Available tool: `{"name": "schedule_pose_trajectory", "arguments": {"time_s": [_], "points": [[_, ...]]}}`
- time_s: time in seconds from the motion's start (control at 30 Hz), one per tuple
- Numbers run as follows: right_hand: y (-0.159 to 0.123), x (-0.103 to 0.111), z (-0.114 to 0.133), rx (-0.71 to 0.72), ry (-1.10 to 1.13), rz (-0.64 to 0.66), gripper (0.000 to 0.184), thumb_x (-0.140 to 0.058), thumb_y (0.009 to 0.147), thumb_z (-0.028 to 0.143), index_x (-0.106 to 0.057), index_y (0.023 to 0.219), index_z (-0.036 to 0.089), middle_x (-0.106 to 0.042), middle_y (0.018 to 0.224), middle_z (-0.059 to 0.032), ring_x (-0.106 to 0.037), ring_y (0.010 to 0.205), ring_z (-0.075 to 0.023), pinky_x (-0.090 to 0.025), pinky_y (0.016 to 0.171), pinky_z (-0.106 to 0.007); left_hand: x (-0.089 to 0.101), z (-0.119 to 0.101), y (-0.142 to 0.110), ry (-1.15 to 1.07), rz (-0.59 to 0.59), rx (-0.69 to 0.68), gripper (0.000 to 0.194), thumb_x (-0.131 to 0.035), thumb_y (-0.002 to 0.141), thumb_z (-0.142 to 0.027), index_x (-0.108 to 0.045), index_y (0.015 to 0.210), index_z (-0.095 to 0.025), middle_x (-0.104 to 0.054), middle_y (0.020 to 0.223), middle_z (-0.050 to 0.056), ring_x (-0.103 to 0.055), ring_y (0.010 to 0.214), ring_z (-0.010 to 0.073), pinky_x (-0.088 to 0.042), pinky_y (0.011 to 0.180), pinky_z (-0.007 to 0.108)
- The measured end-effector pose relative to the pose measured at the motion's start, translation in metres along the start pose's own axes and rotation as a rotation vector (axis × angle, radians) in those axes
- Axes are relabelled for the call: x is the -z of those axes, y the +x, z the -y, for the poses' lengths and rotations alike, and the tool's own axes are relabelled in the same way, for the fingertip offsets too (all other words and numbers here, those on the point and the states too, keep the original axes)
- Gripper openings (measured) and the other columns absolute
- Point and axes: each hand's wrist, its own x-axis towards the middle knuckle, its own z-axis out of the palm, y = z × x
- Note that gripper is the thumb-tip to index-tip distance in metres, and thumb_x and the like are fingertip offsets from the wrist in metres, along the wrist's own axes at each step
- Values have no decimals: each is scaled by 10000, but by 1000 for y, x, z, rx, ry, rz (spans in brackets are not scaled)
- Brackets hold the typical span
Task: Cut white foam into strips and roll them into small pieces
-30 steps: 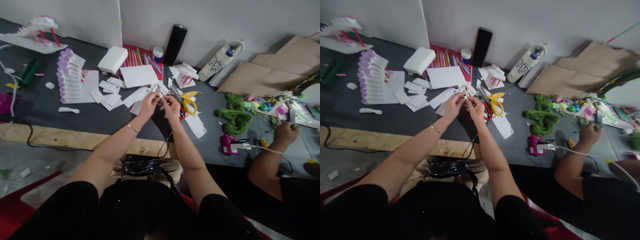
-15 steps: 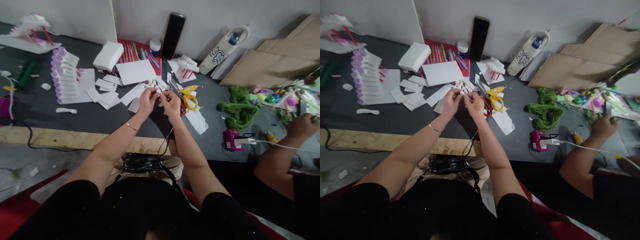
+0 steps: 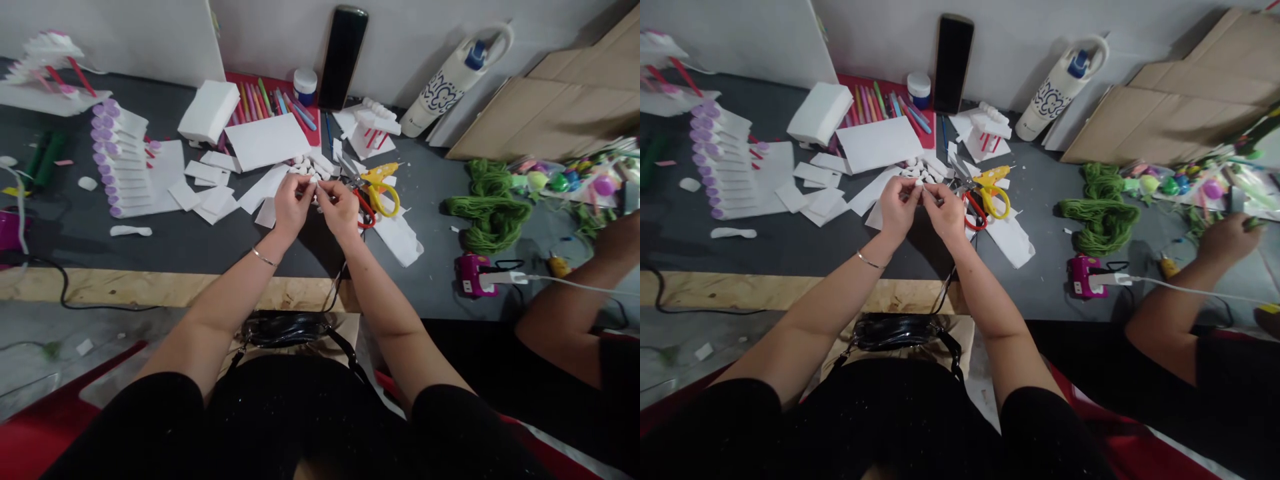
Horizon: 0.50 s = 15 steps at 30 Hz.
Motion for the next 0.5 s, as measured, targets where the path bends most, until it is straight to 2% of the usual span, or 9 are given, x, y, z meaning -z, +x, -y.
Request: {"name": "schedule_pose_trajectory", "arguments": {"time_s": [0.27, 0.4, 0.5], "points": [[4, 2, -4, -52, -9, -90, 189, -651, 916, 343, -781, 955, 212, -822, 914, -31, -731, 788, -159, -583, 748, -290, 1, -13, -2, 42, 92, -36, 495, -418, 1089, -586, -734, 1114, -206, -769, 1039, 86, -735, 961, 178, -607, 846, 301], [4, 5, 0, -17, -30, -79, 203, -629, 928, 325, -790, 962, 208, -820, 912, -33, -734, 814, -164, -576, 757, -285, 2, -14, -1, -2, 88, 2, 484, -470, 1058, -624, -722, 1008, -213, -758, 996, 75, -729, 915, 177, -621, 789, 285], [4, 7, 2, 20, -17, -61, 204, -631, 922, 313, -795, 974, 204, -821, 903, -26, -727, 802, -160, -566, 738, -275, 1, -8, -1, -88, 133, 85, 489, -493, 1033, -661, -691, 1122, -223, -745, 1060, 79, -731, 879, 164, -628, 722, 265]]}}
